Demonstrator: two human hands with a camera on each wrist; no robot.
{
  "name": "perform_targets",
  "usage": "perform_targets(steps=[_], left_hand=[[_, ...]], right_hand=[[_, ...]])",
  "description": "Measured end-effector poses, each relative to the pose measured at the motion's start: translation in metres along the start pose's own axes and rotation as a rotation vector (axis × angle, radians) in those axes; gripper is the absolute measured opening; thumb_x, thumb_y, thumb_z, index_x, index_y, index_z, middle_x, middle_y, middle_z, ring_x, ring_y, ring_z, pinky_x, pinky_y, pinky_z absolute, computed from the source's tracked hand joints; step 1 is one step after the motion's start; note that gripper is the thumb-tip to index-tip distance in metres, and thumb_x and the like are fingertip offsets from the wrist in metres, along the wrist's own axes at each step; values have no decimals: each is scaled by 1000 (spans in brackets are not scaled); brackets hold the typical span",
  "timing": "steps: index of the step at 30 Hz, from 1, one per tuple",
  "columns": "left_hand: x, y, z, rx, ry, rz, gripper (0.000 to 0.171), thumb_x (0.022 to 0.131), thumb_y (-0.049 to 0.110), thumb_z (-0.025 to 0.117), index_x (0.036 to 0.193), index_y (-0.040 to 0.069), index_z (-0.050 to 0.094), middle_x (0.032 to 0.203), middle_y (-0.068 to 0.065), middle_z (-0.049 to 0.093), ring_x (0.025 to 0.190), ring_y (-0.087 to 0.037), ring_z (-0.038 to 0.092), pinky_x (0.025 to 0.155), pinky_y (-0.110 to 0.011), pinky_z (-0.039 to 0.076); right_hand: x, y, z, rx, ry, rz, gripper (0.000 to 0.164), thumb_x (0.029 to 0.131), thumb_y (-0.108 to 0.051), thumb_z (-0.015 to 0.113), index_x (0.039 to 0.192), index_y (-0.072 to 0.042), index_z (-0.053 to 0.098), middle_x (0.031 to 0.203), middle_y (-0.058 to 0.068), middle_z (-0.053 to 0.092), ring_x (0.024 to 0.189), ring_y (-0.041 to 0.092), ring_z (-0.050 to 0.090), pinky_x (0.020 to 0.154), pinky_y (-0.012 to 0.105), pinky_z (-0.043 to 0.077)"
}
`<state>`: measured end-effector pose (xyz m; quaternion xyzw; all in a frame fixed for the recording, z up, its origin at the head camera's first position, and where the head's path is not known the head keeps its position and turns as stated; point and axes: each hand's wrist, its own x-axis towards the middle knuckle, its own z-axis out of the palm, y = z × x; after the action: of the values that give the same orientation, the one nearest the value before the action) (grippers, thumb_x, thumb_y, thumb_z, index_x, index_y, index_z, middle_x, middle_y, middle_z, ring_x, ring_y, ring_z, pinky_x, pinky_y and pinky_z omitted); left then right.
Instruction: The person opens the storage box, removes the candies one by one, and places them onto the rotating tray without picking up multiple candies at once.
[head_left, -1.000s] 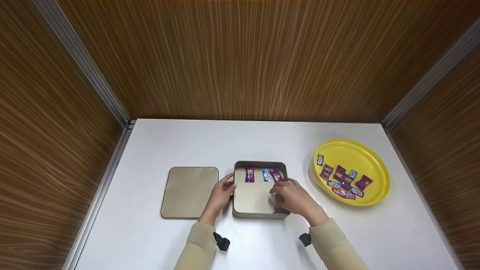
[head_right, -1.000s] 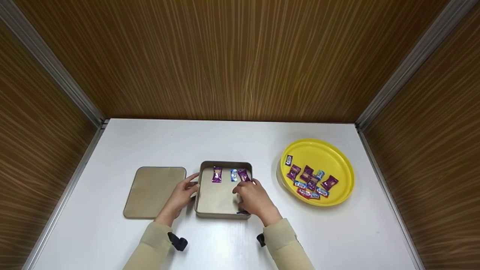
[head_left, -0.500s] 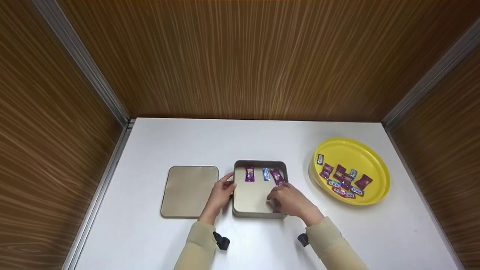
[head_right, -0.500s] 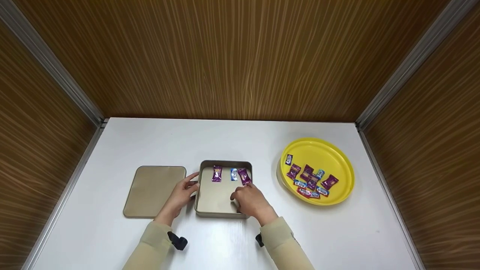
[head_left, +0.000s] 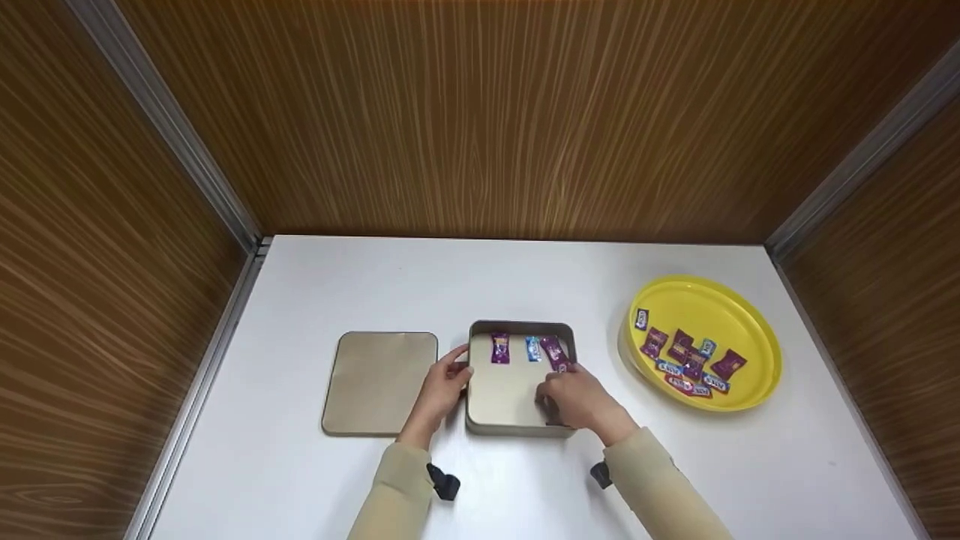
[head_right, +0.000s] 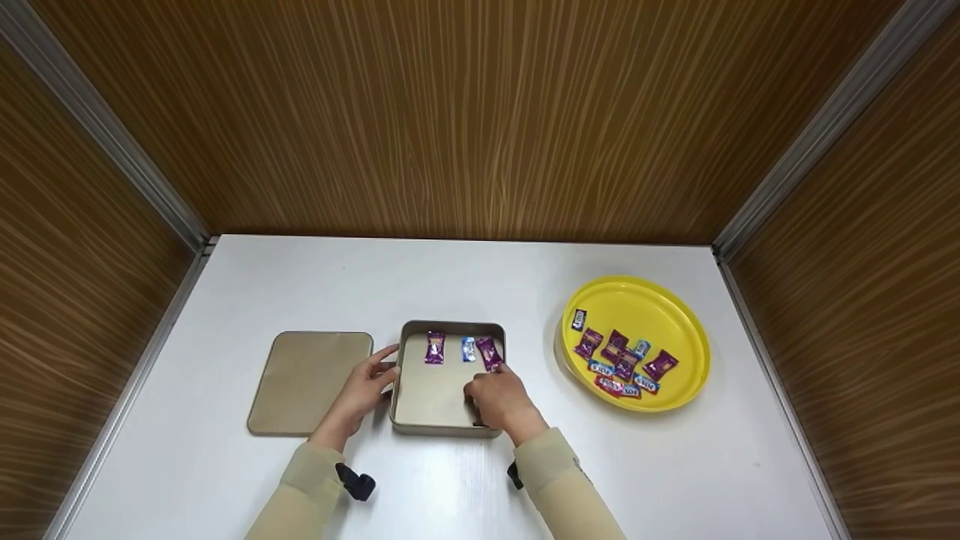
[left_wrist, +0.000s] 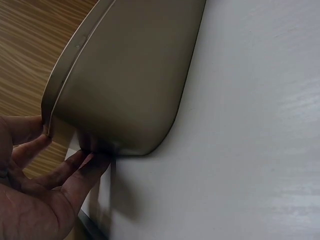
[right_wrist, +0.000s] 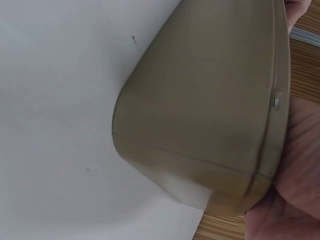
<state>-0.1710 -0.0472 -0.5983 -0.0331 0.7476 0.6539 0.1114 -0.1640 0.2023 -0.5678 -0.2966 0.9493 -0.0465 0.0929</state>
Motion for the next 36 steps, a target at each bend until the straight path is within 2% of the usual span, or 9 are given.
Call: perform_targets(steps=[7, 14, 15, 21, 22, 24, 29, 34, 36], left_hand=[[-1, 1, 0, -16, -1, 10, 47, 99, 5, 54, 145, 4, 46, 117, -20, 60, 107, -27, 59, 92, -39, 49], [-1, -1, 0, -30, -12, 10, 47, 99, 5, 54, 146, 2, 45, 119, -23, 59, 107, -28, 58, 94, -40, 49], [-4, 5, 0, -31, -14, 8, 47, 100, 4, 53, 146, 1, 44, 120, -25, 58, 107, -29, 58, 94, -41, 49], [-4, 7, -1, -11, -14, 10, 47, 100, 5, 53, 146, 2, 44, 122, -25, 58, 109, -29, 58, 94, -40, 48], [-1, 1, -1, -4, -11, 12, 47, 100, 6, 54, 146, 4, 45, 121, -23, 59, 108, -27, 58, 94, -40, 49], [-1, 1, -1, 8, -11, 12, 47, 100, 6, 54, 146, 4, 45, 121, -23, 59, 108, -27, 58, 93, -39, 49], [-1, 0, 0, 18, -3, 5, 46, 100, 7, 54, 145, 5, 47, 118, -19, 60, 107, -27, 58, 92, -39, 49], [0, 0, 0, 19, 3, 2, 47, 99, 7, 55, 145, 6, 47, 116, -18, 60, 107, -26, 59, 92, -38, 50], [0, 0, 1, 21, 2, -3, 47, 99, 7, 55, 146, 6, 47, 117, -17, 60, 108, -26, 58, 93, -38, 49]], right_hand=[[1, 0, 2, -35, -34, 26, 25, 68, 4, 78, 86, -14, 75, 75, -3, 65, 69, 16, 58, 88, 41, 44], [1, -1, 2, -78, -32, 44, 17, 74, 1, 76, 83, -14, 75, 73, -3, 66, 65, 15, 56, 87, 41, 43], [1, -2, 2, -84, -35, 47, 16, 76, 1, 75, 83, -14, 75, 73, -3, 66, 64, 15, 54, 87, 41, 43], [0, -1, 5, -120, 12, 14, 10, 78, -3, 73, 78, -13, 73, 69, -1, 63, 64, 19, 56, 84, 41, 43], [0, -1, 6, -127, 25, 5, 9, 78, -4, 73, 77, -12, 72, 69, -1, 62, 64, 20, 57, 83, 41, 43], [0, -1, 8, -136, 34, 0, 8, 78, -4, 73, 77, -12, 72, 69, 0, 62, 65, 20, 57, 83, 40, 42], [0, -1, 8, -111, 1, 29, 10, 78, -2, 72, 77, -12, 70, 68, -1, 62, 63, 19, 55, 87, 42, 42], [0, -1, 7, -76, -19, 54, 9, 83, -6, 71, 77, -13, 69, 65, -1, 62, 59, 17, 53, 95, 43, 42], [0, 0, 7, -71, -13, 51, 8, 85, -8, 71, 78, -13, 70, 65, -1, 63, 59, 17, 53, 94, 43, 42]])
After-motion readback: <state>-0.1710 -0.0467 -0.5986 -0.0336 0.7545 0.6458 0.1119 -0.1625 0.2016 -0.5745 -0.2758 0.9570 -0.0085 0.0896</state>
